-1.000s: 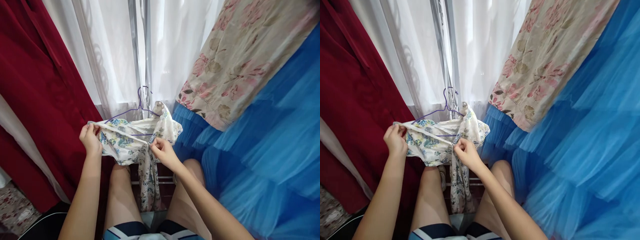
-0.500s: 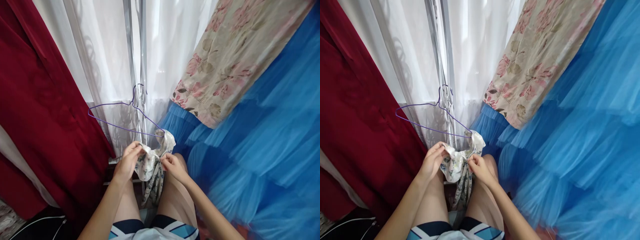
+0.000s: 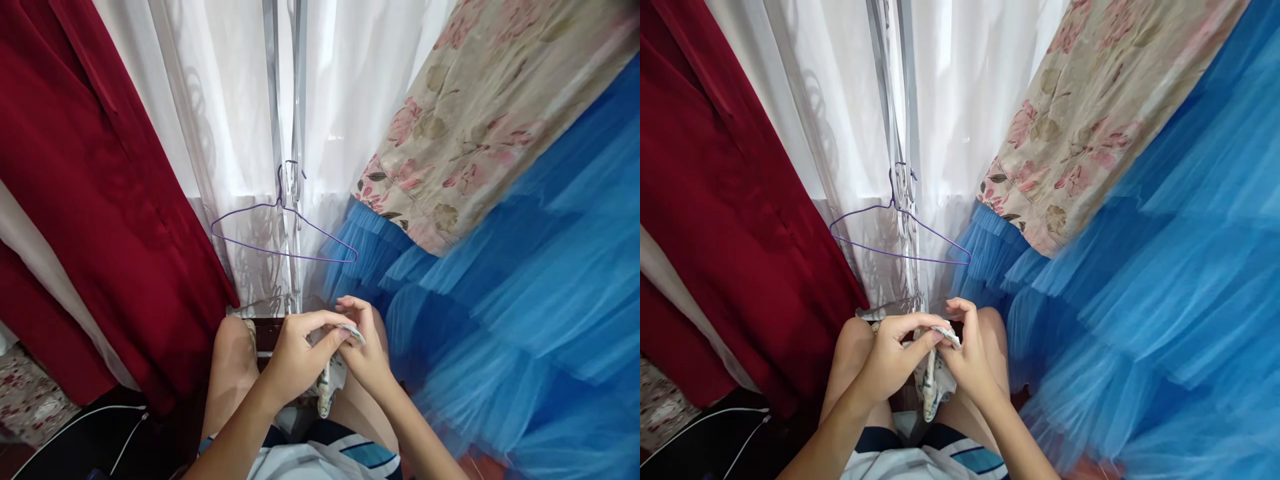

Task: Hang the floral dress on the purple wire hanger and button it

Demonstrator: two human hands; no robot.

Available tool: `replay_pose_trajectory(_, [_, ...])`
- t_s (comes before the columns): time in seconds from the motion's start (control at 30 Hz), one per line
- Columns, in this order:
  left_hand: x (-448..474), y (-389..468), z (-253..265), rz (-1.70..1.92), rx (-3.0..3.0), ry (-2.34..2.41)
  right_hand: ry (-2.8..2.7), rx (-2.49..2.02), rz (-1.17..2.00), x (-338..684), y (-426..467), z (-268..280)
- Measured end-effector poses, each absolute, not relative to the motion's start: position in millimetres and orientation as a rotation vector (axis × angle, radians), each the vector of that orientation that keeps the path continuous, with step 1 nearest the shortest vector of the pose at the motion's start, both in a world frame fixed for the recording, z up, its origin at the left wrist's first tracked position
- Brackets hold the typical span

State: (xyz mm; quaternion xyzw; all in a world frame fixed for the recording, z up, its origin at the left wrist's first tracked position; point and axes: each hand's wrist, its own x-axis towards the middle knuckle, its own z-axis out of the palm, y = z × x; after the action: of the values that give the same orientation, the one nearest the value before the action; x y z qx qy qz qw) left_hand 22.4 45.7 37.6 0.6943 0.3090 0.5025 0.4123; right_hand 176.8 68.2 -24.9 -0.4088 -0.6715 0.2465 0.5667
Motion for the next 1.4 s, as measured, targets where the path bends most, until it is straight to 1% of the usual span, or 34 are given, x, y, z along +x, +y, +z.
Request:
replay_pose_trajectory(0.13, [21.0,55.7,21.2,1.406,1.697,0.936,-1.873,-0.979,0.950,180.6,57.5,-8.6])
replay_pose_trajectory(0.17, [19.3,59.1,13.8,1.426,1.669,0.962,-1.912,-0.989,1.000,181.6,55.0,-4.9])
replay_pose_trajectory(0.23, [14.1,62.9,-4.8,1.326,1.601,0.909,-1.960,-0.981,0.991,185.0,51.8,1.9])
replay_pose_trajectory(0.3, [6.8,60.6,-27.5,1.106,1.546,0.796,-1.994,-0.956,0.898,191.2,51.3,8.1])
replay_pose_trajectory(0.37, [-1.6,53.1,-51.1,0.909,1.556,0.785,-2.014,-0.952,0.826,199.6,53.0,14.0])
replay_pose_trajectory(0.47, [-13.5,40.3,-77.9,0.785,1.641,0.927,-2.021,-0.998,0.821,210.1,55.2,21.9])
replay_pose_trajectory(0.53, [-19.1,35.1,-85.3,0.764,1.681,0.915,-2.010,-1.007,0.877,210.1,53.0,26.6])
replay_pose_trajectory(0.63, [-21.0,32.1,-87.1,0.811,1.711,0.852,-2.001,-0.938,1.065,196.1,41.8,33.4])
replay_pose_trajectory(0.73, [-17.9,30.6,-91.6,0.861,1.644,0.892,-2.026,-0.813,1.252,176.2,27.3,38.0])
replay_pose_trajectory(0.87, [-24.3,33.8,-91.8,0.976,1.507,0.849,-1.964,-0.857,1.304,174.5,20.8,36.8])
replay_pose_trajectory(0.93, [-35.3,39.1,-80.0,1.050,1.517,0.835,-1.928,-0.930,1.363,185.4,23.2,33.4])
replay_pose_trajectory(1.0, [-48.1,44.2,-62.4,1.065,1.554,0.852,-1.947,-0.943,1.518,197.8,26.2,28.4])
replay_pose_trajectory(1.1, [-60.8,46.0,-40.2,0.945,1.602,0.860,-2.029,-0.911,1.696,211.9,31.5,18.7])
replay_pose_trajectory(1.2, [-58.6,38.9,-37.8,0.772,1.568,0.725,-1.938,-0.943,1.590,223.6,46.6,12.3])
replay_pose_trajectory(1.27, [-50.5,31.9,-46.3,0.705,1.560,0.673,-1.682,-1.010,1.439,233.1,67.4,15.0])
replay_pose_trajectory(1.33, [-41.1,26.6,-56.7,0.647,1.636,0.725,-1.396,-1.054,1.304,244.1,97.4,25.5])
replay_pose_trajectory(1.4, [-34.1,25.9,-62.5,0.640,1.718,0.836,-1.261,-1.029,1.217,254.9,133.5,42.9])
